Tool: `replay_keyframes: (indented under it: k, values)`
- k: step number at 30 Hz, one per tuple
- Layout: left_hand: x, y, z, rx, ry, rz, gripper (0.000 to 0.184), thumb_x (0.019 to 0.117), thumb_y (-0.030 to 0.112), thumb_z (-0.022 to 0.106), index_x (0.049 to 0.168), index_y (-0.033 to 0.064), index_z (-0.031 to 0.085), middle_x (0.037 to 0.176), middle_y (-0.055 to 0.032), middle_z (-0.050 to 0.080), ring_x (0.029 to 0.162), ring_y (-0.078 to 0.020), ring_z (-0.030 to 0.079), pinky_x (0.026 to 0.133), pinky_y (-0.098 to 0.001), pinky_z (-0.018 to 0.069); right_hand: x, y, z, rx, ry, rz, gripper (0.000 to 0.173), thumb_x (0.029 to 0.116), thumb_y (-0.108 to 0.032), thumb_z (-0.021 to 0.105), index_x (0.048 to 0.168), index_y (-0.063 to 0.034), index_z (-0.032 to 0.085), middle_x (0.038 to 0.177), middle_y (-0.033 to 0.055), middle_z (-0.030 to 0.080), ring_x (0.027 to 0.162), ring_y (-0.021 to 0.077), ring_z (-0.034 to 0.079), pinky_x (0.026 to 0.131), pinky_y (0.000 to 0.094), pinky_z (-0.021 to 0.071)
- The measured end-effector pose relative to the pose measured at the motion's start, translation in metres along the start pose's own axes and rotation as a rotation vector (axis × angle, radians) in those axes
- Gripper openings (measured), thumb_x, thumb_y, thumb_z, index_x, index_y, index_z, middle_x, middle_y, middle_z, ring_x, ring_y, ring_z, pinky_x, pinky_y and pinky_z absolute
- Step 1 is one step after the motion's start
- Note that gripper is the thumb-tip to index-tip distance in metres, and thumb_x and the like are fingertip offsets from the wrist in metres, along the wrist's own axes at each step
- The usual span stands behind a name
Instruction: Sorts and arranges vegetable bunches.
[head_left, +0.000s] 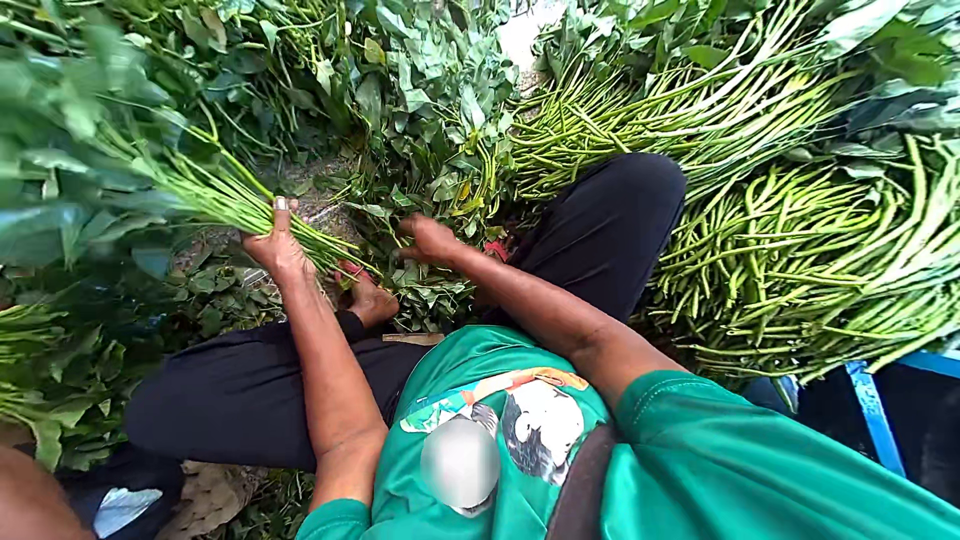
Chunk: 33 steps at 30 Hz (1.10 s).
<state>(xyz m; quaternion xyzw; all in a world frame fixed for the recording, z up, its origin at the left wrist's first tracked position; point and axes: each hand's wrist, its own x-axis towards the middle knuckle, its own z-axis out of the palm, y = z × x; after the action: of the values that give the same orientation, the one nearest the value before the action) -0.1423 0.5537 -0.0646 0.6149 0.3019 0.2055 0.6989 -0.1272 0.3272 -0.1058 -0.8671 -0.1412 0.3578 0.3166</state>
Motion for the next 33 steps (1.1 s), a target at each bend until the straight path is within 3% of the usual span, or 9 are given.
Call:
replay_keyframes:
  k: [2, 5, 8, 11, 17, 21, 26, 30, 33]
  values:
    - [-0.007, 0.004, 0.008, -0.168, -0.110, -0.125, 0.035, 0.1026, 0.005, 0.060, 0.136, -0.0004, 0.050, 0.099, -0.0130, 0.071, 0.083, -0.0265, 0.074, 0.075, -0.0430, 0.0658, 0.014, 0.008, -0.045, 0.051, 0.250, 0.053, 0.045, 0.0963, -0.036, 0.071, 0.131, -0.0072, 0.067, 0.141, 0.0246, 0.056, 0.123, 0.0435, 0.061, 0.098, 0.0666, 0.0506]
    - [-0.024, 0.004, 0.023, -0.225, -0.248, -0.342, 0.027, 0.1041, 0.006, 0.056, 0.131, 0.0046, 0.056, 0.097, -0.0077, 0.071, 0.083, -0.0207, 0.073, 0.081, -0.0388, 0.0644, 0.022, 0.041, -0.098, 0.021, 0.482, 0.302, 0.048, 0.0969, -0.022, 0.067, 0.139, 0.0010, 0.059, 0.146, 0.0294, 0.051, 0.131, 0.0473, 0.055, 0.104, 0.0650, 0.0476]
    - [-0.030, -0.007, 0.039, -0.245, -0.233, -0.447, 0.018, 0.1005, -0.002, 0.057, 0.118, 0.0020, 0.058, 0.094, -0.0100, 0.072, 0.080, -0.0225, 0.074, 0.076, -0.0384, 0.0650, 0.017, 0.076, -0.109, 0.081, 0.482, 0.572, 0.058, 0.0977, -0.021, 0.066, 0.146, 0.0062, 0.049, 0.148, 0.0316, 0.050, 0.134, 0.0478, 0.052, 0.107, 0.0654, 0.0448]
    - [-0.032, -0.021, 0.047, -0.203, -0.306, -0.434, 0.018, 0.0977, -0.007, 0.056, 0.114, -0.0005, 0.059, 0.100, -0.0128, 0.073, 0.083, -0.0258, 0.075, 0.075, -0.0398, 0.0648, 0.022, 0.091, -0.093, 0.175, 0.469, 0.636, 0.050, 0.0972, -0.021, 0.068, 0.140, 0.0015, 0.055, 0.140, 0.0298, 0.058, 0.132, 0.0464, 0.056, 0.105, 0.0651, 0.0457]
    - [-0.037, -0.023, 0.058, -0.126, -0.324, -0.465, 0.011, 0.0987, -0.004, 0.059, 0.109, -0.0006, 0.061, 0.095, -0.0135, 0.075, 0.071, -0.0190, 0.072, 0.064, -0.0316, 0.0616, 0.022, 0.059, -0.087, 0.123, 0.452, 0.396, 0.035, 0.0933, -0.016, 0.067, 0.124, -0.0007, 0.065, 0.130, 0.0243, 0.063, 0.124, 0.0419, 0.060, 0.099, 0.0640, 0.0485]
    - [-0.042, -0.027, 0.061, -0.147, -0.319, -0.536, 0.008, 0.1009, 0.001, 0.059, 0.108, -0.0007, 0.063, 0.092, -0.0133, 0.075, 0.074, -0.0187, 0.073, 0.064, -0.0307, 0.0607, 0.010, 0.024, -0.066, 0.228, 0.493, 0.131, 0.031, 0.0935, -0.015, 0.071, 0.118, 0.0018, 0.064, 0.108, 0.0199, 0.071, 0.103, 0.0336, 0.069, 0.094, 0.0524, 0.0533]
    - [-0.046, -0.031, 0.060, -0.151, -0.285, -0.637, 0.017, 0.0998, 0.007, 0.063, 0.116, -0.0005, 0.062, 0.093, -0.0114, 0.073, 0.075, -0.0174, 0.070, 0.066, -0.0312, 0.0606, -0.016, -0.014, -0.016, 0.210, 0.457, -0.239, 0.023, 0.0952, -0.011, 0.068, 0.111, 0.0064, 0.066, 0.103, 0.0209, 0.071, 0.097, 0.0330, 0.071, 0.091, 0.0516, 0.0570]
    - [-0.048, -0.033, 0.053, -0.110, -0.302, -0.665, 0.016, 0.0984, 0.008, 0.066, 0.113, 0.0015, 0.065, 0.092, -0.0103, 0.072, 0.074, -0.0172, 0.069, 0.066, -0.0313, 0.0596, -0.020, -0.010, -0.006, 0.203, 0.398, -0.311, 0.021, 0.0959, -0.010, 0.069, 0.109, 0.0067, 0.068, 0.108, 0.0228, 0.069, 0.099, 0.0335, 0.070, 0.093, 0.0483, 0.0572]
    - [-0.047, -0.035, 0.048, -0.139, -0.357, -0.647, 0.014, 0.0971, 0.002, 0.065, 0.111, 0.0037, 0.063, 0.095, -0.0088, 0.071, 0.079, -0.0166, 0.069, 0.070, -0.0308, 0.0603, -0.018, -0.004, -0.008, 0.445, 0.318, -0.243, 0.026, 0.0918, -0.009, 0.074, 0.112, 0.0060, 0.067, 0.107, 0.0195, 0.068, 0.090, 0.0257, 0.069, 0.085, 0.0411, 0.0588]
